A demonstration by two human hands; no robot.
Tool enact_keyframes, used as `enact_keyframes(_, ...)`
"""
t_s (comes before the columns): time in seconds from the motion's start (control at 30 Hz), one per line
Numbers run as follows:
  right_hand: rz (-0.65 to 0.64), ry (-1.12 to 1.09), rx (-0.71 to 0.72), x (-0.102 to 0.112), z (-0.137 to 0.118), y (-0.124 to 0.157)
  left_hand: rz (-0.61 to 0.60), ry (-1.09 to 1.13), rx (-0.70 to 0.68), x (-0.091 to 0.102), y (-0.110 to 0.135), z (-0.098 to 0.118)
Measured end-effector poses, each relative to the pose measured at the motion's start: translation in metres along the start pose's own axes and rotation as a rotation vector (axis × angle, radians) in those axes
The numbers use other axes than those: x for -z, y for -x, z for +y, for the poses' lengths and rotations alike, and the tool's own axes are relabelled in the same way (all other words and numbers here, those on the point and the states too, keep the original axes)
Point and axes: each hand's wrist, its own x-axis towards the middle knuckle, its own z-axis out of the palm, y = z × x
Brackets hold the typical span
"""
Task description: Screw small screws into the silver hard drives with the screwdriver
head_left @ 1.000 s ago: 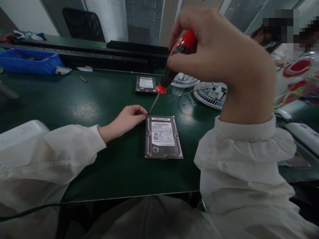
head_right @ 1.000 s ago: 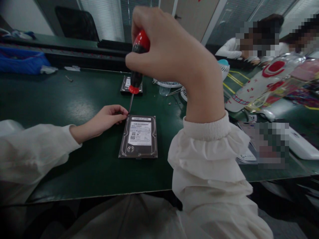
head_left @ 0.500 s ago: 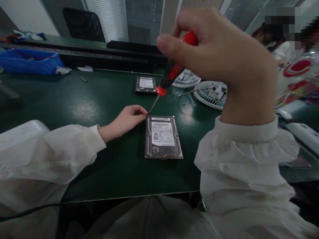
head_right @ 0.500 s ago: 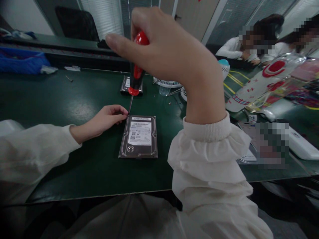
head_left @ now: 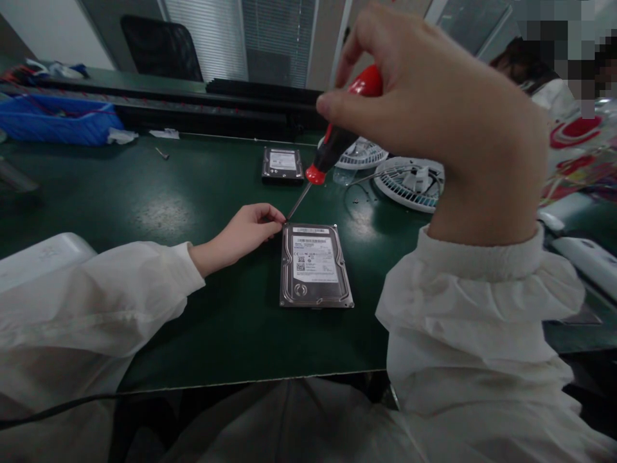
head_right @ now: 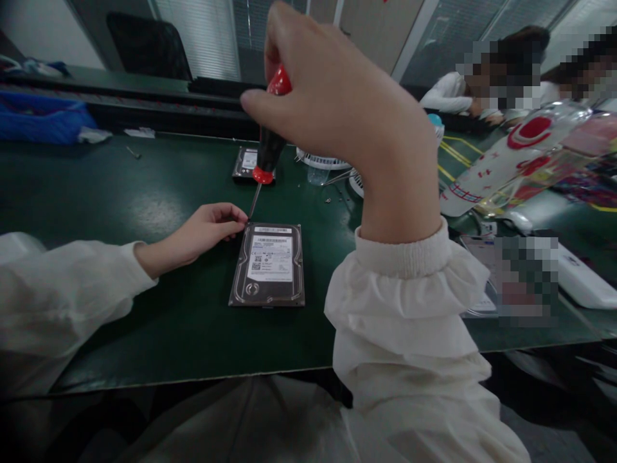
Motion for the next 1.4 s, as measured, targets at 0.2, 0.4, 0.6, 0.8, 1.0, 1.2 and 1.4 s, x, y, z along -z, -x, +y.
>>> enact_keyframes(0.2,-0.045,-0.023,0.015,0.006,-0.003,0.002,0.012,0.024,0.010,-0.001,0.001,0.003)
enact_keyframes(0.4,-0.031,0.000,0.060,0.006,-0.001,0.003,0.028,0.032,0.009,-0.001,0.000,0.003)
enact_keyframes(0.6,-0.052,0.043,-0.016,0.003,0.002,0.002,0.011,0.027,-0.007,-0.001,-0.001,0.000)
enact_keyframes(0.8,-0.046,-0.049,-0.004,0.002,0.003,0.002,0.013,0.008,0.005,0.000,0.001,0.001)
enact_keyframes(1.0,-0.009,0.006,-0.017,0.000,0.004,0.001,0.002,-0.003,0.000,0.000,0.001,0.001)
enact_keyframes(1.2,-0.030,-0.060,0.079,-0.001,0.012,0.002,0.008,-0.006,-0.009,0.000,0.000,0.000)
enact_keyframes(1.4,0.033,-0.043,0.065,-0.004,0.012,0.000,0.002,-0.003,-0.023,0.000,-0.001,-0.004)
